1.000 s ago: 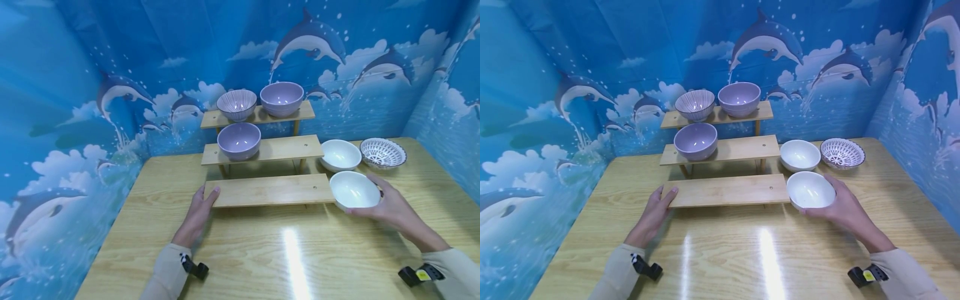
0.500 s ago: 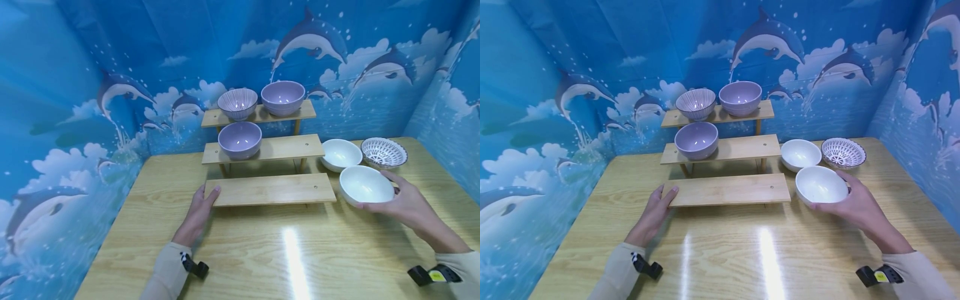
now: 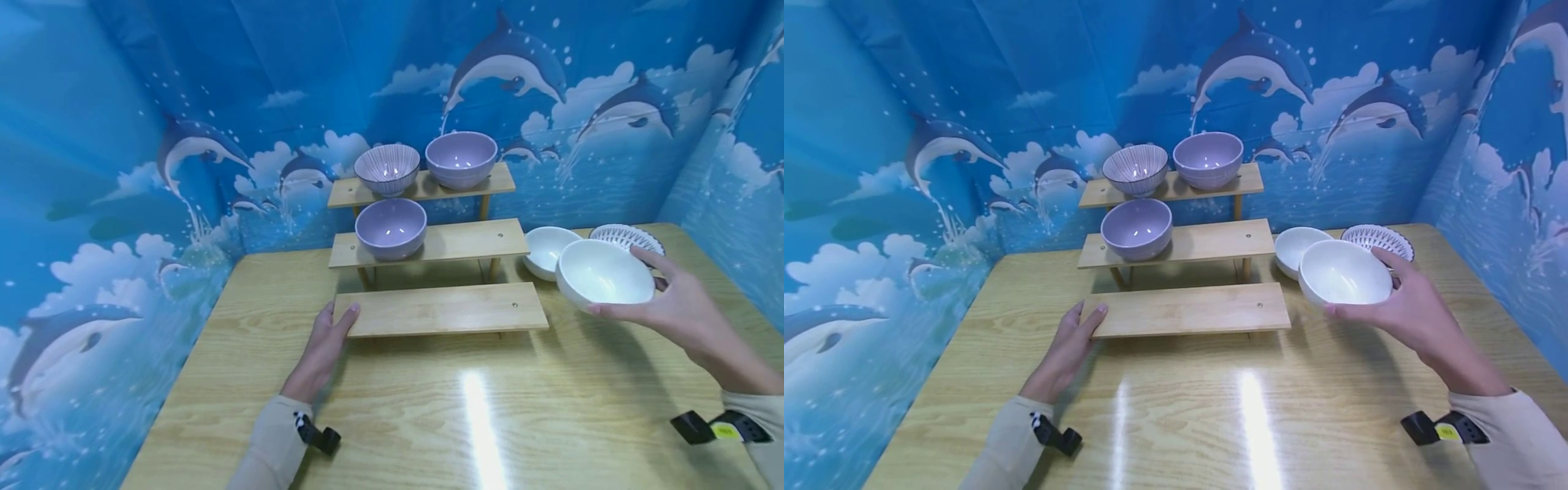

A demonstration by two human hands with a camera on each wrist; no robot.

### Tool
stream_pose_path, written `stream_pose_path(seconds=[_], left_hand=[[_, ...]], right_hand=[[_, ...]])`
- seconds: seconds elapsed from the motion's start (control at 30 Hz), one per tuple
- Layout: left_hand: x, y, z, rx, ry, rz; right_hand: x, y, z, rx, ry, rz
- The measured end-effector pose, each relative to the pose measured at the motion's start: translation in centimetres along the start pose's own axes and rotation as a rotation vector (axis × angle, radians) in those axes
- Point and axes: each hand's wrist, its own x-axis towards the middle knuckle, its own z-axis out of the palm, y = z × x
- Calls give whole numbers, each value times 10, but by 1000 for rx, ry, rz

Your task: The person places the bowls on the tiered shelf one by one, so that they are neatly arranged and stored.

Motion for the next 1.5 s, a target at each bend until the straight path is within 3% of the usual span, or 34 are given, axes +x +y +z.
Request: stream_pose_path(seconds=[0.43, 0.87, 1.5], left_hand=[[-1, 0, -1, 23, 12, -14], [-2, 0, -1, 15, 14, -8], [-1, 0, -1, 23, 14, -8]], right_hand=[[26, -52, 1, -40, -63, -41], [53, -100, 28, -5, -122, -96], [80, -131, 65, 34, -177, -169]])
